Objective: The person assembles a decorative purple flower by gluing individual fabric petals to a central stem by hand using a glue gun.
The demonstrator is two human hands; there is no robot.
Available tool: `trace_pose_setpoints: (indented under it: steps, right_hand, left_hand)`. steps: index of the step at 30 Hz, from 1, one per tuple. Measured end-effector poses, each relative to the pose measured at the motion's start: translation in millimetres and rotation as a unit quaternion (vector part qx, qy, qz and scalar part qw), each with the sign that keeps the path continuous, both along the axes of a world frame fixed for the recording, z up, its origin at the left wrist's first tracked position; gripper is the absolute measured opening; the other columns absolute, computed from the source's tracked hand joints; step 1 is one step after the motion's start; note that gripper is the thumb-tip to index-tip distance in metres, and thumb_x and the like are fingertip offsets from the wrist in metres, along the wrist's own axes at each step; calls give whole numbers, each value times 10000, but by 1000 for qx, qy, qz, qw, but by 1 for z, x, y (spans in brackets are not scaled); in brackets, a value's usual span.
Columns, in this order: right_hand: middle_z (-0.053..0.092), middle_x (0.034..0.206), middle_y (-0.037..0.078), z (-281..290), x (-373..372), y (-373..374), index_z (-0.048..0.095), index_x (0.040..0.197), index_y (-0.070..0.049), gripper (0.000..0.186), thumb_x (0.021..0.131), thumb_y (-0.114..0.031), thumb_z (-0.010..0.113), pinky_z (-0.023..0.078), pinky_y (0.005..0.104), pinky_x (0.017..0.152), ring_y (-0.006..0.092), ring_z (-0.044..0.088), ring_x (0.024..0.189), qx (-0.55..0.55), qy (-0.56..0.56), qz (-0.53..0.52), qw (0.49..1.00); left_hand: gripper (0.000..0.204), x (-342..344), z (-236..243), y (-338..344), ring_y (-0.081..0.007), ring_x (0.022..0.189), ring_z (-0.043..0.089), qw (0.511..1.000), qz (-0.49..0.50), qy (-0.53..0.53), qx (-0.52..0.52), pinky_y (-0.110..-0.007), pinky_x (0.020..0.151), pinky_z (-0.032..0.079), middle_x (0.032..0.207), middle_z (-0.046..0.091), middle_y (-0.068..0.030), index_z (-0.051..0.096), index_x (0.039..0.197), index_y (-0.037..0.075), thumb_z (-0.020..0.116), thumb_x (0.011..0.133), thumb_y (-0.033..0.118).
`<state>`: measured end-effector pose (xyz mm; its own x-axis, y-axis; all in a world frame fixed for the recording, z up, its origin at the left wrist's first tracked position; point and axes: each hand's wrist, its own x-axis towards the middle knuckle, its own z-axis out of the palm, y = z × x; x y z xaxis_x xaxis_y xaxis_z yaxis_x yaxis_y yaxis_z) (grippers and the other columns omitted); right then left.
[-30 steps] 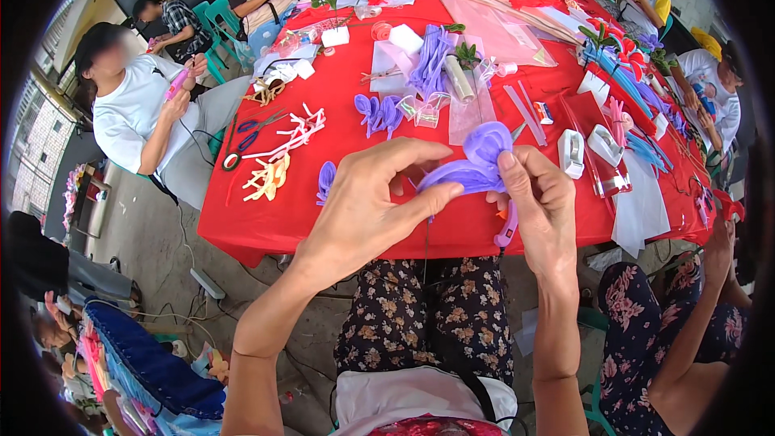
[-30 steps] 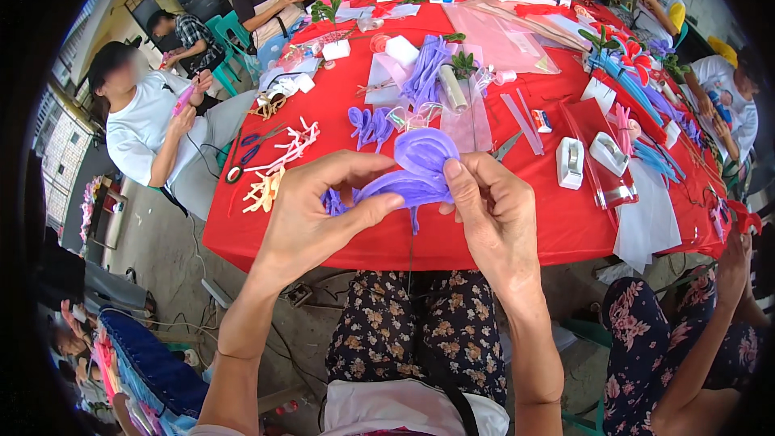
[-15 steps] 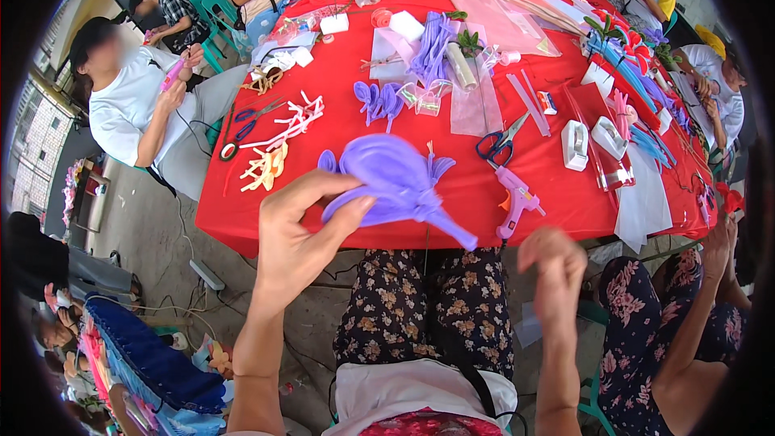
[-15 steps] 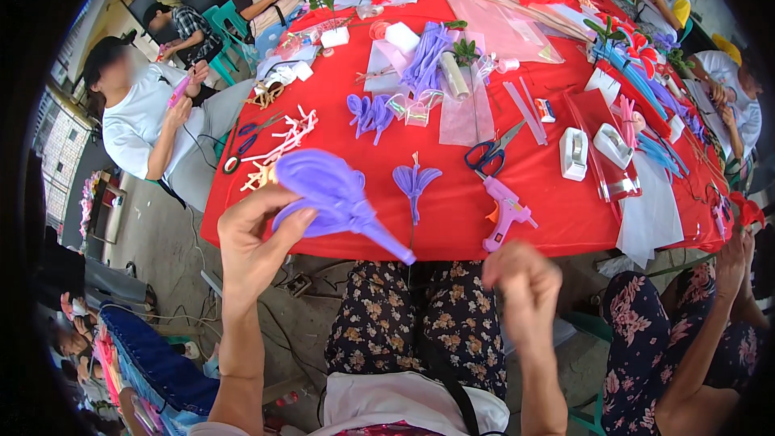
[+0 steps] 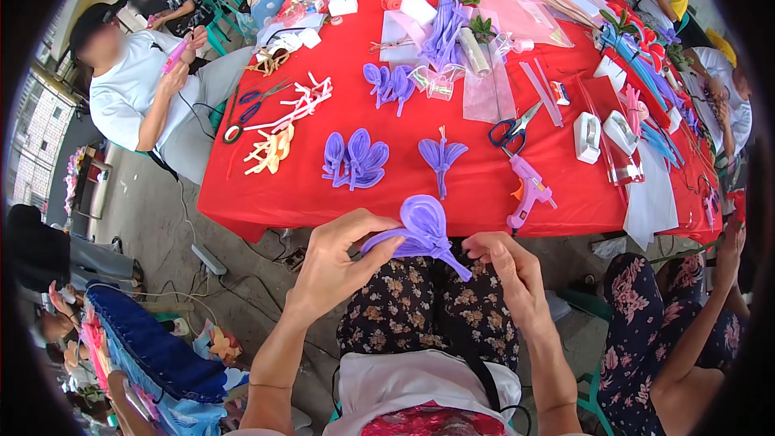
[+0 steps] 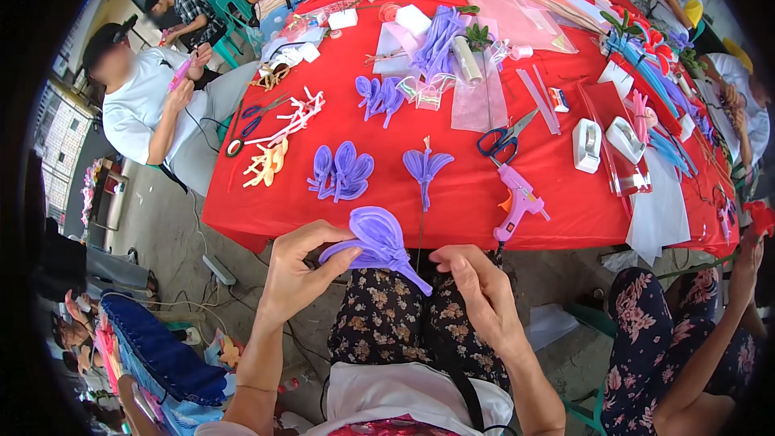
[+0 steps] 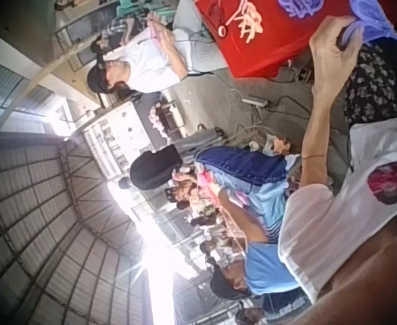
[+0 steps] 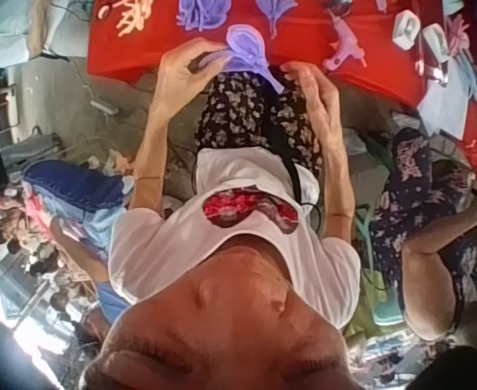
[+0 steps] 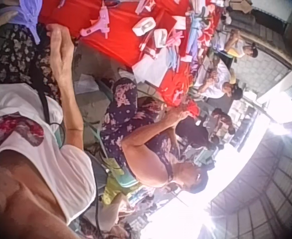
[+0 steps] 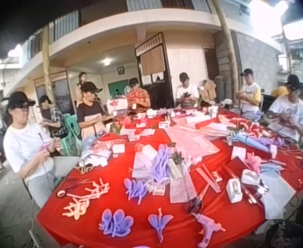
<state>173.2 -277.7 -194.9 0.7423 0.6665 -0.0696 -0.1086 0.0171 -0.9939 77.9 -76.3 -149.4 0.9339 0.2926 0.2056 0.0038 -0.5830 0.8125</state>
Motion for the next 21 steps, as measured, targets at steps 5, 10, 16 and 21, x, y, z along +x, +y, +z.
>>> trace_pose_setpoints:
  steps: [5,10,16,21]
  right_hand:
    - [586,751,46,4,2,16,550,932,49,196,851,-129,537,437,226,648,91,541,685,22,11,78,997]
    - [577,734,28,-9,-5,33,571,914,3,153,848,-133,546,441,212,631,71,527,670,128,180,41,974]
    - [575,735,23,-20,-10,58,577,889,-4,138,849,-132,542,430,206,642,66,521,678,145,200,59,967]
    - [582,762,11,-36,3,72,575,900,-3,132,858,-118,525,432,177,618,29,505,688,164,99,105,976]
  left_hand:
    - [161,10,5,-2,-91,633,528,999,-21,-20,14,-216,559,405,733,584,-52,607,867,-6,651,716,22]
    - [378,14,-16,-22,-96,771,521,949,86,-136,-272,-235,617,424,910,573,-48,513,1075,-11,655,728,36]
    - [134,3,-60,-31,-102,773,538,850,71,-53,-519,-235,681,426,853,599,-37,589,918,12,586,805,85]
    - [81,9,-61,-22,-111,747,551,845,87,-52,-526,-249,681,432,811,606,-41,602,868,26,570,813,78]
